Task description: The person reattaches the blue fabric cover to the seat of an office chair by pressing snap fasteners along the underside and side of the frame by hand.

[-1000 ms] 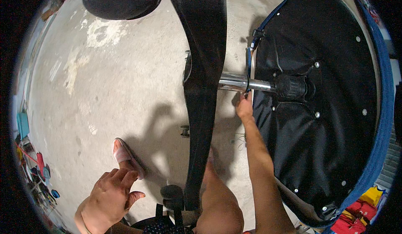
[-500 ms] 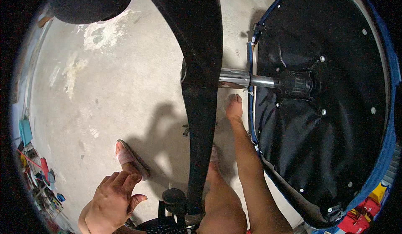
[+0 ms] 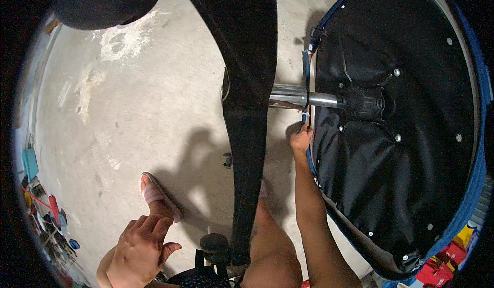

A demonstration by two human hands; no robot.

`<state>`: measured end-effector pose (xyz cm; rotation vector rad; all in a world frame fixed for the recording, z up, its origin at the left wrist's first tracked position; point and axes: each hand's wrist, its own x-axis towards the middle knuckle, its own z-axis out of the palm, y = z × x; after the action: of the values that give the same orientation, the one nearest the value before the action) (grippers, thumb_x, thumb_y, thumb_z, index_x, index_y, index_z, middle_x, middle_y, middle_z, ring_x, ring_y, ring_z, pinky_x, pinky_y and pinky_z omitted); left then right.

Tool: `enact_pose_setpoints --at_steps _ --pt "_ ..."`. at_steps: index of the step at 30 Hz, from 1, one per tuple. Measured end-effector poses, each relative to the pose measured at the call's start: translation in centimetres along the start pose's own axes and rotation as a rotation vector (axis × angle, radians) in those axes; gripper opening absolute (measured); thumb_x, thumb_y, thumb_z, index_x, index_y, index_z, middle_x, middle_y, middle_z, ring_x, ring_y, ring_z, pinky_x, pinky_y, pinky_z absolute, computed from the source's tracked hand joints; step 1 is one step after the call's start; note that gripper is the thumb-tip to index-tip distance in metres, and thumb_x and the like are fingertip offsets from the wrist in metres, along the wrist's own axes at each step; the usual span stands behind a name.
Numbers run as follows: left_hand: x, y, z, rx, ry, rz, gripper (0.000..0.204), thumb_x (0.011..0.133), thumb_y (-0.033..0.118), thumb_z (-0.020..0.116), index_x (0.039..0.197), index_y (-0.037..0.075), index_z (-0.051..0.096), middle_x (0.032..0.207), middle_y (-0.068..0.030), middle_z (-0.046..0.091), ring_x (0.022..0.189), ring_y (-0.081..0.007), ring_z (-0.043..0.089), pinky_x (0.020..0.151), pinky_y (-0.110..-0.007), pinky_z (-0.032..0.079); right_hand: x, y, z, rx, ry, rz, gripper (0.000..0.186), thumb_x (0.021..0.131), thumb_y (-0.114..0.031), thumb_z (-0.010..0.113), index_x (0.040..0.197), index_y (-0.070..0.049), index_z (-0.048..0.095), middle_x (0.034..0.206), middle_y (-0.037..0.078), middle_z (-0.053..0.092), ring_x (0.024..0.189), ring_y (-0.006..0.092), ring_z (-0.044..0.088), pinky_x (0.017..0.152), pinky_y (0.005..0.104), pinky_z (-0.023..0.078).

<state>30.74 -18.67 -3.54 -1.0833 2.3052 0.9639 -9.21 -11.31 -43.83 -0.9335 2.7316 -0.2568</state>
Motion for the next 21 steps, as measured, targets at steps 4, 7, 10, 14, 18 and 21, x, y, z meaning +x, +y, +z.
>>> enact_pose_setpoints --at_steps 4,7,10,14,18,21 --pt "0.6 -0.5 0.4 -0.015 -0.006 0.057 0.038 0.074 0.026 0.065 0.103 0.003 0.055 0.098 -0.0146 0.056 0.09 -0.0326 0.053 0.078 -0.042 0.042 -0.2 2.2 1.6 -0.151 -0.061 -0.057 0.069 0.07 -0.017 0.063 0.129 0.001 0.033 0.123 0.023 0.039 0.104 0.0381 0.049 0.085 0.0371 0.045" --pt "0.6 -0.1 0.1 0.025 0.002 0.035 0.039 0.074 0.025 0.065 0.104 0.003 0.055 0.098 -0.0146 0.056 0.089 -0.0326 0.053 0.077 -0.042 0.042 -0.2 1.0 1.0 -0.148 -0.098 0.053 0.074 0.067 -0.019 0.068 0.127 0.003 0.031 0.127 0.022 0.035 0.101 0.0361 0.053 0.079 0.0371 0.049" --pt "-0.4 -0.2 0.5 0.029 0.017 0.01 0.039 0.074 0.026 0.065 0.104 0.003 0.055 0.097 -0.0148 0.056 0.089 -0.0328 0.053 0.078 -0.042 0.042 -1.0 -1.5 0.7 -0.039 -0.142 0.009 0.059 0.076 -0.014 0.054 0.129 0.004 0.034 0.123 0.023 0.042 0.111 0.0395 0.044 0.089 0.0394 0.043" --pt "0.8 0.1 -0.3 -0.028 0.019 0.112 0.038 0.074 0.026 0.065 0.104 0.004 0.055 0.097 -0.0146 0.056 0.088 -0.0329 0.053 0.078 -0.041 0.042 2.5 7.7 3.0 -0.4 -0.163 -0.13 0.05 0.082 -0.016 0.047 0.127 0.004 0.037 0.122 0.021 0.044 0.116 0.0352 0.04 0.097 0.0366 0.035" --pt "-0.1 0.6 -1.0 -0.02 0.031 0.078 0.036 0.075 0.026 0.064 0.103 0.005 0.055 0.097 -0.0136 0.056 0.088 -0.0324 0.053 0.077 -0.04 0.043 0.3 5.7 3.6 -0.219 -0.066 -0.272 0.034 0.085 -0.017 0.043 0.105 0.003 0.061 0.124 0.021 0.045 0.118 0.0383 0.037 0.101 0.047 0.025" --pt "-1.2 -0.2 -0.3 -0.091 0.105 0.06 0.035 0.075 0.027 0.064 0.101 0.005 0.055 0.097 -0.0127 0.057 0.086 -0.0321 0.054 0.076 -0.039 0.044 -1.1 2.7 1.8 -0.724 -0.176 -0.486 0.044 0.082 -0.018 0.049 0.123 0.0 0.05 0.124 0.025 0.046 0.113 0.0396 0.044 0.096 0.0413 0.036"
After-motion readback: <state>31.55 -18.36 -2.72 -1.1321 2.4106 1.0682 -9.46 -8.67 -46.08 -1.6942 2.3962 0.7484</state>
